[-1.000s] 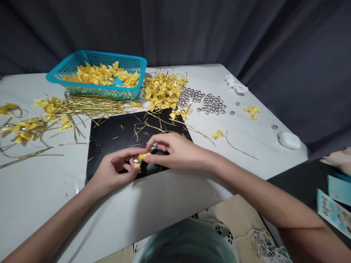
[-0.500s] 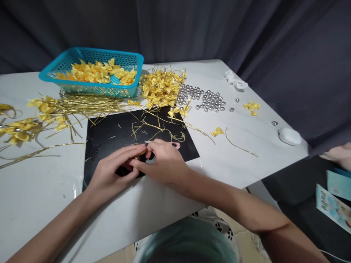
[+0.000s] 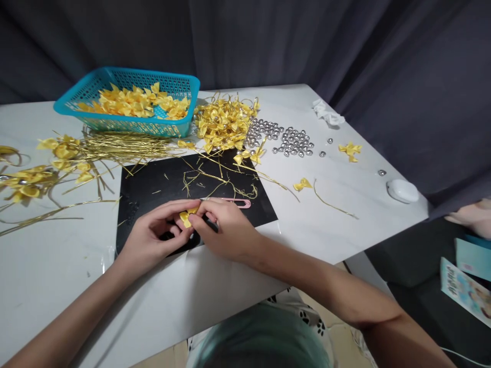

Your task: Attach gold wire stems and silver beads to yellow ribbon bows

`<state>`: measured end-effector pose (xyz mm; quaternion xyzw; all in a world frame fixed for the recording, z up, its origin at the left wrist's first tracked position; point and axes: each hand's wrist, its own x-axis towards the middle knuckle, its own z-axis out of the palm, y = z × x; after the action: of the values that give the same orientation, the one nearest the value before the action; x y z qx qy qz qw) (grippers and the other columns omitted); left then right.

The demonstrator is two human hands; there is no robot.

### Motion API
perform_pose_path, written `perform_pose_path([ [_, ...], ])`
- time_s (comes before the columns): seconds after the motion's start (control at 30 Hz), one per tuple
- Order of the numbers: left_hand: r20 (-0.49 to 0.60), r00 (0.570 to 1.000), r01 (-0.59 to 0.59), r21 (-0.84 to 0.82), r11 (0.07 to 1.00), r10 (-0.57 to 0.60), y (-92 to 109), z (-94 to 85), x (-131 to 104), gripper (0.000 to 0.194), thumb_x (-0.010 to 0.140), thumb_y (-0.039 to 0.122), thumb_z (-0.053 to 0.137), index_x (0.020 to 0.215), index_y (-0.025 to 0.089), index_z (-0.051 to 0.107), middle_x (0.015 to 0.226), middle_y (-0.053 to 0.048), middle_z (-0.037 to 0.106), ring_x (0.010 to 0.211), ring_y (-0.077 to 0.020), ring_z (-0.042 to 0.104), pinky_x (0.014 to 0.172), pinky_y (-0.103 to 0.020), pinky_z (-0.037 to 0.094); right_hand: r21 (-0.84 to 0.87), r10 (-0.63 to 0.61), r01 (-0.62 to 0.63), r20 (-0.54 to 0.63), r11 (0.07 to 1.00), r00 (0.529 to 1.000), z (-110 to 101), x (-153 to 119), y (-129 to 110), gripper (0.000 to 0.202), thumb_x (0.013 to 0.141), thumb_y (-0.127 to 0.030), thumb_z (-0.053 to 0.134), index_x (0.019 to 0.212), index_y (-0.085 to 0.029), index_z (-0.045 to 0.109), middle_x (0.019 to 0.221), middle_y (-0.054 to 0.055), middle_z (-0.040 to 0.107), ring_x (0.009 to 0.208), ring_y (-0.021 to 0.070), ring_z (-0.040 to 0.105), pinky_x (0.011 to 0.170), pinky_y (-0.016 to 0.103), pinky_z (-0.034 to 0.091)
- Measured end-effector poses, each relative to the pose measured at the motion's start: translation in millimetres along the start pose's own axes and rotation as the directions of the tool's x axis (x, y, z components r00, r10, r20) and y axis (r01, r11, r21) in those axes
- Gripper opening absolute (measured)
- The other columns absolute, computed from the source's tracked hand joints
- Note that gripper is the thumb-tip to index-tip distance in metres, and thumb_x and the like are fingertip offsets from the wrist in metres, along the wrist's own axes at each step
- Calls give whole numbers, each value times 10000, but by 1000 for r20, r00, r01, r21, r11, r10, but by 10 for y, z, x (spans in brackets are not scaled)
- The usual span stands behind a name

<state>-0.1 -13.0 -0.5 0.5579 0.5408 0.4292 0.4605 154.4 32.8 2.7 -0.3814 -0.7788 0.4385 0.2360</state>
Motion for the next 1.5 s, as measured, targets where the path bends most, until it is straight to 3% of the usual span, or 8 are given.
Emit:
perform_pose_path([
  [0.27, -67, 997, -40, 122, 992, 49, 1, -30, 9, 256, 764, 239, 619, 1000, 172, 695, 1114, -86, 673, 963, -183, 588, 709, -242, 483, 140, 147, -157, 84, 978, 986, -3, 29, 32, 250, 865, -259, 371, 654, -157, 458, 628, -13, 423, 606, 103, 376, 571, 243, 287],
  [0.47, -24, 980, 188, -209, 960, -197, -15, -41, 27, 296, 697, 224, 689, 990, 185, 705, 923, -50, 712, 646, -85, 572, 547, -158, 465, 262, 225, -257, 149, 930, 963, -15, 19, 0, 252, 875, -244, 375, 677, -151, 499, 684, -3, 489, 657, 104, 430, 621, 232, 327],
  [0.63, 11, 967, 245, -309, 919, -254, -12, -56, 41, 325, 659, 190, 732, 983, 214, 717, 656, 15, 660, 540, -44, 501, 473, -101, 398, 370, 220, -271, 174, 889, 960, -18, 17, -26, 248, 866, -279, 426, 691, -145, 540, 739, 16, 545, 707, 106, 474, 659, 229, 358],
  [0.83, 31, 966, 251, -363, 897, -257, -43, -53, 25, 308, 652, 170, 749, 947, 257, 732, 604, 37, 631, 530, -31, 481, 485, -87, 386, 405, 252, -306, 181, 861, 951, -8, 20, 19, 196, 831, -267, 478, 688, -141, 523, 630, -22, 447, 540, 64, 352, 493, 203, 254],
  [1.0, 105, 943, 325, -498, 804, -316, -34, -62, 12, 351, 662, 180, 741, 1002, 262, 713, 664, 0, 702, 585, -56, 551, 523, -104, 408, 625, 202, -385, 346, 679, 916, -37, 4, 46, 244, 837, -372, 492, 720, -158, 513, 449, -94, 237, 404, 51, 156, 403, 209, 127],
  [1.13, 119, 939, 336, -502, 797, -322, -13, -75, 16, 358, 665, 168, 732, 1013, 247, 703, 742, -1, 706, 595, -57, 553, 541, -119, 429, 563, 221, -315, 230, 764, 948, -34, -1, 23, 212, 802, -342, 550, 723, -145, 544, 545, -55, 378, 466, 47, 281, 436, 207, 188],
  [1.3, 3, 958, 261, -429, 865, -287, -11, -44, 28, 419, 666, 198, 734, 1076, 219, 649, 963, -13, 659, 639, -62, 565, 587, -157, 471, 533, 238, -296, 176, 792, 955, -26, 8, -19, 171, 795, -266, 527, 679, -140, 530, 678, -16, 490, 597, 61, 419, 547, 204, 310],
  [1.5, -14, 954, 276, -355, 893, -301, 4, -38, 33, 139, 720, 267, 693, 831, 183, 680, 696, 18, 657, 625, -79, 580, 580, -154, 467, 530, 267, -288, 117, 798, 957, -46, 16, -51, 182, 796, -253, 537, 656, -138, 546, 576, -50, 408, 544, 56, 377, 535, 206, 298],
])
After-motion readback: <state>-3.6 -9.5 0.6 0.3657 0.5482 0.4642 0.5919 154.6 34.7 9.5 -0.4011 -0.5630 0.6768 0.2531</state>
